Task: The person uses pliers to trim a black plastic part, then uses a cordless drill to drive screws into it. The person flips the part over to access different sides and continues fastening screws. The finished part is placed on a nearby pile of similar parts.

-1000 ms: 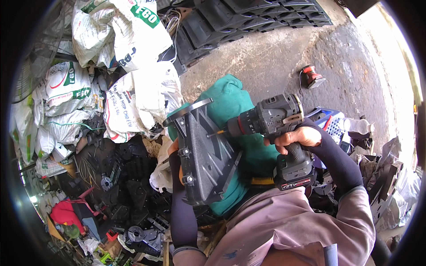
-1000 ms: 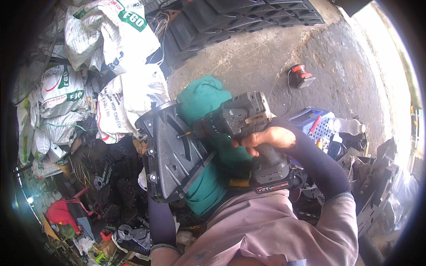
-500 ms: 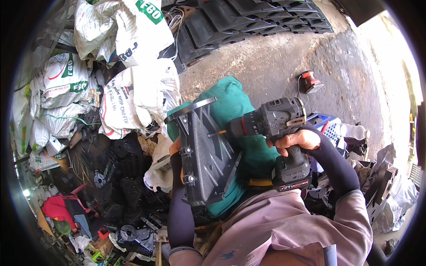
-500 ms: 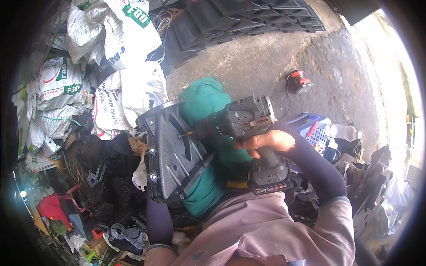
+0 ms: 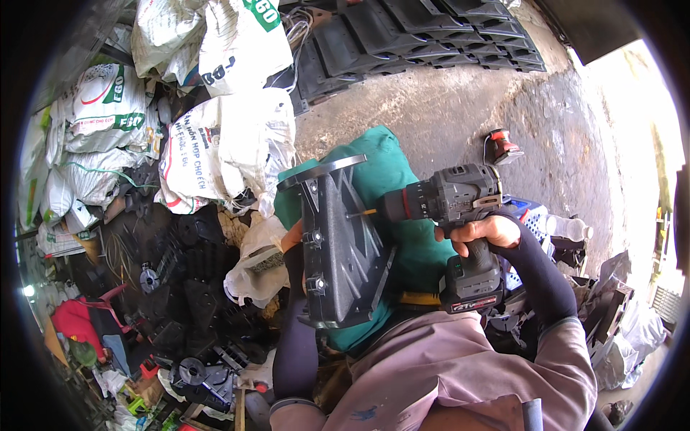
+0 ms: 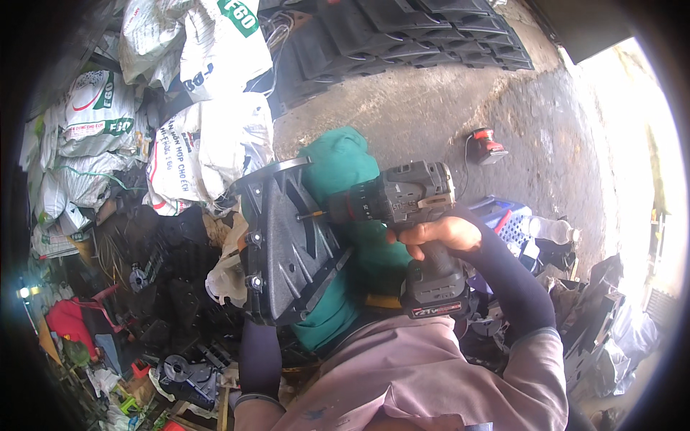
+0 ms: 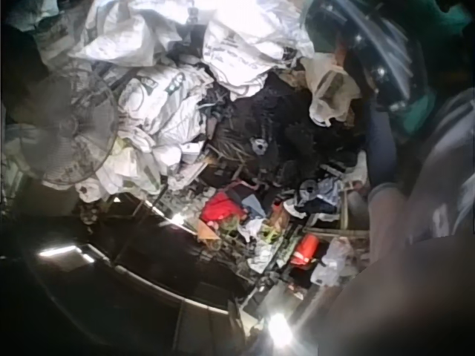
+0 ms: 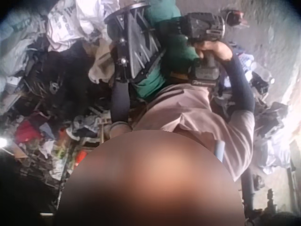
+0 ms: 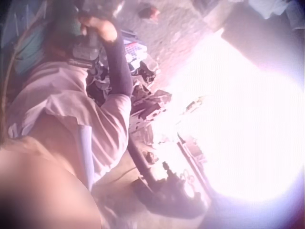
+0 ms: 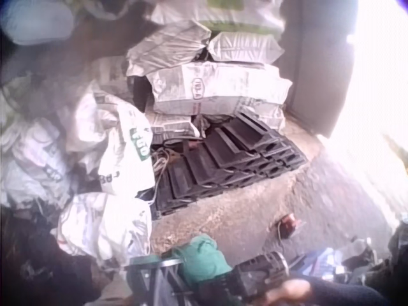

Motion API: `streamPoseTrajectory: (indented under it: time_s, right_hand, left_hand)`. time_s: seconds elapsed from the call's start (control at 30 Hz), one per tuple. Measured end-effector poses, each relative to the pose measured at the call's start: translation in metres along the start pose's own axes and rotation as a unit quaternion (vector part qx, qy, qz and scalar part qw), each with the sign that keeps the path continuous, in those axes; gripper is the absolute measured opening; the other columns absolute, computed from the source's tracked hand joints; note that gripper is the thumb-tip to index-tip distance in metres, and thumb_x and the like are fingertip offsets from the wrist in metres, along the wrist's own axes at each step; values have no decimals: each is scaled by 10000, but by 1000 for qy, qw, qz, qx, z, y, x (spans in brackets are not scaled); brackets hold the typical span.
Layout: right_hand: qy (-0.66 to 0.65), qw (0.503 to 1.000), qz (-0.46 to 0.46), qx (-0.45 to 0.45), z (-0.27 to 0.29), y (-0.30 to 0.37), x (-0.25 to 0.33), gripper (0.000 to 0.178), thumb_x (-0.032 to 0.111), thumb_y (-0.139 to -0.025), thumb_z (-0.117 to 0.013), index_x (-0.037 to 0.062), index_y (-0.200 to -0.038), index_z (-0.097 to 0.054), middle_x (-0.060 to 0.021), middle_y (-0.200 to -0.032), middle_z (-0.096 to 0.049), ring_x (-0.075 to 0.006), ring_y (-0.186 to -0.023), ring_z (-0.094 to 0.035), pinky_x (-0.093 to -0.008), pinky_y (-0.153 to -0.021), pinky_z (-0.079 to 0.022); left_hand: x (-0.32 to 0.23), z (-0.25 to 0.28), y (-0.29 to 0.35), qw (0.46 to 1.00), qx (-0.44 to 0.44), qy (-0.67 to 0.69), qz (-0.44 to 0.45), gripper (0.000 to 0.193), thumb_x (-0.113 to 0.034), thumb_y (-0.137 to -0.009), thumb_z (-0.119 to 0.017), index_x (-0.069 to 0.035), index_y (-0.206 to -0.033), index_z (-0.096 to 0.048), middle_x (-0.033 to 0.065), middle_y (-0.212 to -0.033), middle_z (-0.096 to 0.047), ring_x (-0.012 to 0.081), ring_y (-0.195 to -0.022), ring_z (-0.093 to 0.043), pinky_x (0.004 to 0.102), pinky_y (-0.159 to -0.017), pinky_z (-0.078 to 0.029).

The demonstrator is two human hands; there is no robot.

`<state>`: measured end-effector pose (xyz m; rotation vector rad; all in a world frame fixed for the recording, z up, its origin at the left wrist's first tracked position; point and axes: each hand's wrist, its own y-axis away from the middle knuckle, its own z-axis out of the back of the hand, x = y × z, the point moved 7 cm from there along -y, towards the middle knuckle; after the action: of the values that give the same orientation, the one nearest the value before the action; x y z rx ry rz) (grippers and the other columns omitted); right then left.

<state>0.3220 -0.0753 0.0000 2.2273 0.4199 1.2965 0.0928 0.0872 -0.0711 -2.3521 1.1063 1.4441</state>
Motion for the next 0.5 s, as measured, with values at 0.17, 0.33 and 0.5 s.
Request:
streamPoseTrajectory:
  time_s: [0.17, 0.33, 0.5]
  right_hand:
    - [6, 1000, 2, 14, -4, -2, 2, 317, 30, -750, -647, -11, -1058, -584, -100, -827, -625, -157, -593, -583, -288, -578, -475]
    - [50, 999, 5, -4, 0, -2, 0, 271, 48, -758, -643, -9, -1016, -587, -66, -755, -593, -141, -582, -575, -279, -558, -471]
    - [131, 990, -56, -21, 1, -7, -6, 263, 101, -788, -659, -7, -1020, -597, -42, -739, -582, -116, -552, -550, -263, -553, -471]
  left_hand:
    - [7, 4, -2, 978, 96, 138, 122, 437, -43, -887, -601, 32, -1300, -482, 160, -1057, -656, 194, -836, -685, 307, -715, -578]
    - [11, 5, 1, 961, 131, 220, 100, 428, -82, -918, -557, 28, -1321, -461, 174, -1110, -638, 239, -903, -683, 374, -766, -590]
    - [18, 1, 1, 954, 133, 246, 108, 467, -244, -927, -509, 20, -1311, -473, 170, -1127, -629, 249, -941, -666, 393, -802, -567]
